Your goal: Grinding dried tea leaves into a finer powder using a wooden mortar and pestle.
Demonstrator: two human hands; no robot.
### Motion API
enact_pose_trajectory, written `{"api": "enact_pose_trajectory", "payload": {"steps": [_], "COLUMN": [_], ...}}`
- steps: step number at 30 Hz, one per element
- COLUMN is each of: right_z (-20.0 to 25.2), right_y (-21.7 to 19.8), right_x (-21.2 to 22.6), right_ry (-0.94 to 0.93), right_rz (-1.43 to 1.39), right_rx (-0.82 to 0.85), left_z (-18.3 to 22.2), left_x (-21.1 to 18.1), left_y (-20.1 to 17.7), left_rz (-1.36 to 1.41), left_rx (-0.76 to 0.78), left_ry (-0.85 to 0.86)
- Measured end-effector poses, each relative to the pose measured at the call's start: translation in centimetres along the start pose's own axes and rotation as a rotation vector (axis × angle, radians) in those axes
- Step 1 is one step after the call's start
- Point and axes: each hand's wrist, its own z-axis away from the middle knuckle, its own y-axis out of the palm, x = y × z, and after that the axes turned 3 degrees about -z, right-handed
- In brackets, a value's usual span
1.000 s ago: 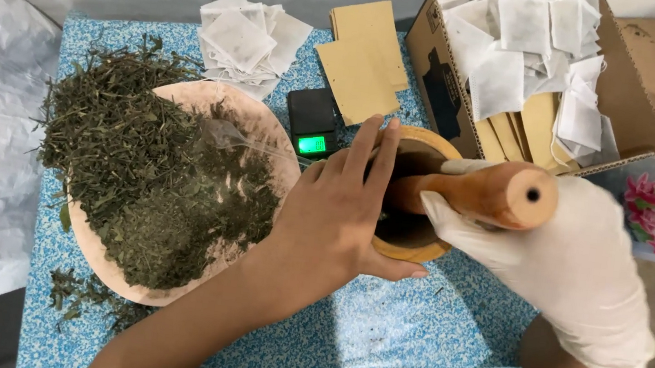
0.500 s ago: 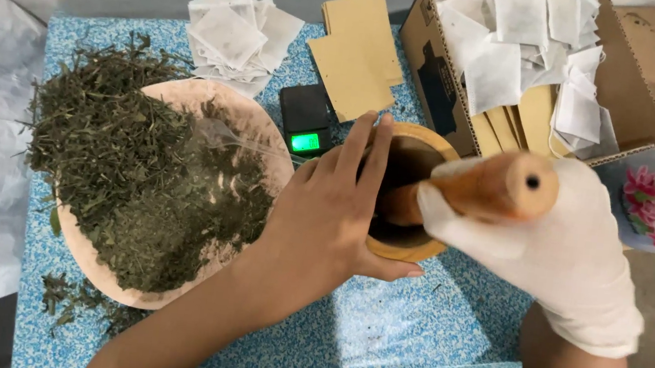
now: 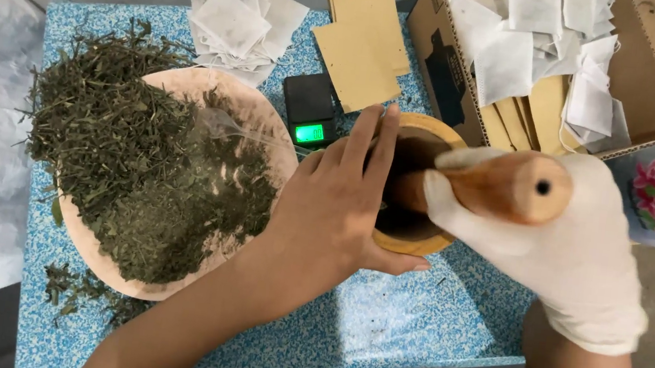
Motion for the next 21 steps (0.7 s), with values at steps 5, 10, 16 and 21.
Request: {"api": "enact_pose_trajectory", "payload": {"steps": [5, 10, 16, 21], "right_z": [-1.0, -1.2, -0.8, -1.1], "right_y": [0.8, 0.0, 1.5, 0.0], "right_x": [0.4, -0.2, 0.4, 0.4], "right_ry": [0.082, 0.123, -0.095, 0.065], "right_rz": [-0.274, -0.042, -0.165, -0.157], "right_rx": [-0.015, 0.052, -0.11, 0.041], "left_z": [0.0, -0.2, -0.1, -0.1], "left_x": [-0.1, -0.3, -0.5, -0.4], "left_y": [0.0, -0.5, -0.6, -0.6], "left_rz": [0.007, 0.034, 0.101, 0.051], "left_rx": [-0.038, 0.009, -0.031, -0.025], "left_ry": [0.0, -0.015, -0.028, -0.026]}}
